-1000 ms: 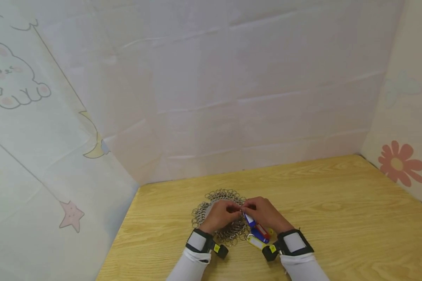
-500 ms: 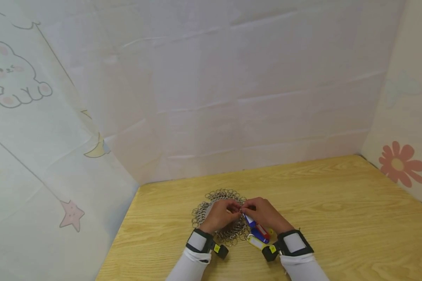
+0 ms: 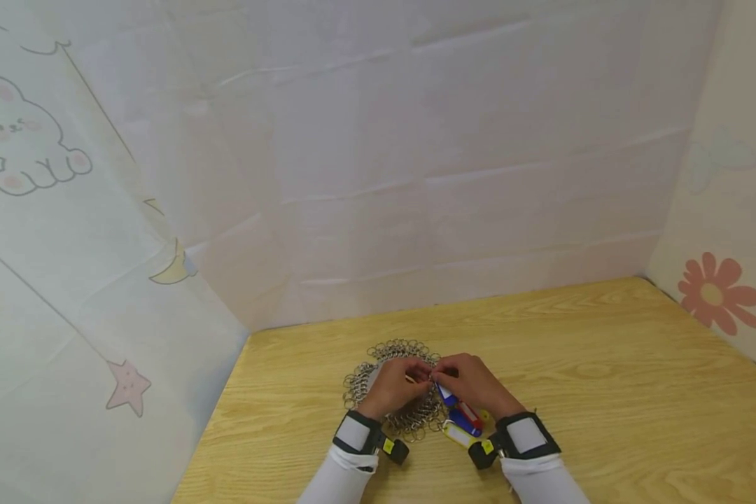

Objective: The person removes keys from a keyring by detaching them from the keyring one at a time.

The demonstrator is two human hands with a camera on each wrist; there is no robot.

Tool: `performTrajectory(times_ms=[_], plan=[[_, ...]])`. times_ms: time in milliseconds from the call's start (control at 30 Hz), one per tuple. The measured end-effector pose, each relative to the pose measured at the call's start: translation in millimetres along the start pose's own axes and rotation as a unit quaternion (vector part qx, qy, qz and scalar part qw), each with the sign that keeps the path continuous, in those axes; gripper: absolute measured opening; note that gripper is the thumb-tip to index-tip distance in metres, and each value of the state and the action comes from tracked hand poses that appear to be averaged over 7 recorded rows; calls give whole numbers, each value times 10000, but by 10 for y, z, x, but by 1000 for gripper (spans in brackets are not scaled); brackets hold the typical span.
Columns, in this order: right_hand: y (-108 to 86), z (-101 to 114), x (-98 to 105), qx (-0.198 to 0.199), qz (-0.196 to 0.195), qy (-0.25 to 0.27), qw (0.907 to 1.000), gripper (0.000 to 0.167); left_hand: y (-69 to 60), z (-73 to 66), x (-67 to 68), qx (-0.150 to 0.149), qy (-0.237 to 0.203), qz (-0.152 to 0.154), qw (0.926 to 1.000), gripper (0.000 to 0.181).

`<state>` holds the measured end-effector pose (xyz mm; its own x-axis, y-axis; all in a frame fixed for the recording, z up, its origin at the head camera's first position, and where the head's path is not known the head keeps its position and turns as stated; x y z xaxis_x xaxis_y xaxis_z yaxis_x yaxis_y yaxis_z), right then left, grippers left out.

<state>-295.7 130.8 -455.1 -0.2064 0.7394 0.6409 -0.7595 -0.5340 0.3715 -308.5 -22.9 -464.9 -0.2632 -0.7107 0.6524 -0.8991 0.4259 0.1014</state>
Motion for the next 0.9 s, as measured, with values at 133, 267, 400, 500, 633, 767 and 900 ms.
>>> performTrajectory(times_ms=[133,267,400,500,633,767,900], plan=[[-3,7,-2,55,-36,-69,10000,14,1,7,-7,19,32,-9,10000,17],[-1,-9,3,34,-101,-175,9998,14,-1,-2,-5,-7,60,-14,10000,18],[4,-30,7,-29,-157,-224,9996,13,-2,-14,-1,-33,93,-21,9999,18],[6,-38,7,-70,-172,-228,9996,12,-1,-20,1,-31,92,-12,10000,18],[6,-39,7,-97,-179,-235,9995,12,-3,-24,0,-36,41,3,10000,18],[3,-37,8,-108,-182,-256,9994,13,-2,-17,-3,-37,1,0,10000,18],[3,-31,8,-129,-196,-305,9993,12,-5,-21,1,-51,-10,17,10000,18]])
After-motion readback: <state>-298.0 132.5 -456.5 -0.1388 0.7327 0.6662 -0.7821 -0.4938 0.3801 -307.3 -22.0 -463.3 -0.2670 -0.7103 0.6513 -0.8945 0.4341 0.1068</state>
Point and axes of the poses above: each hand's wrist, its own y-axis towards the middle knuckle, its own x-axis out of the back of the hand, z = x × y, the point moved 5 cm from there along y, towards the middle knuckle, and after that the axes turned 8 degrees about x, right-handed, at the moved point
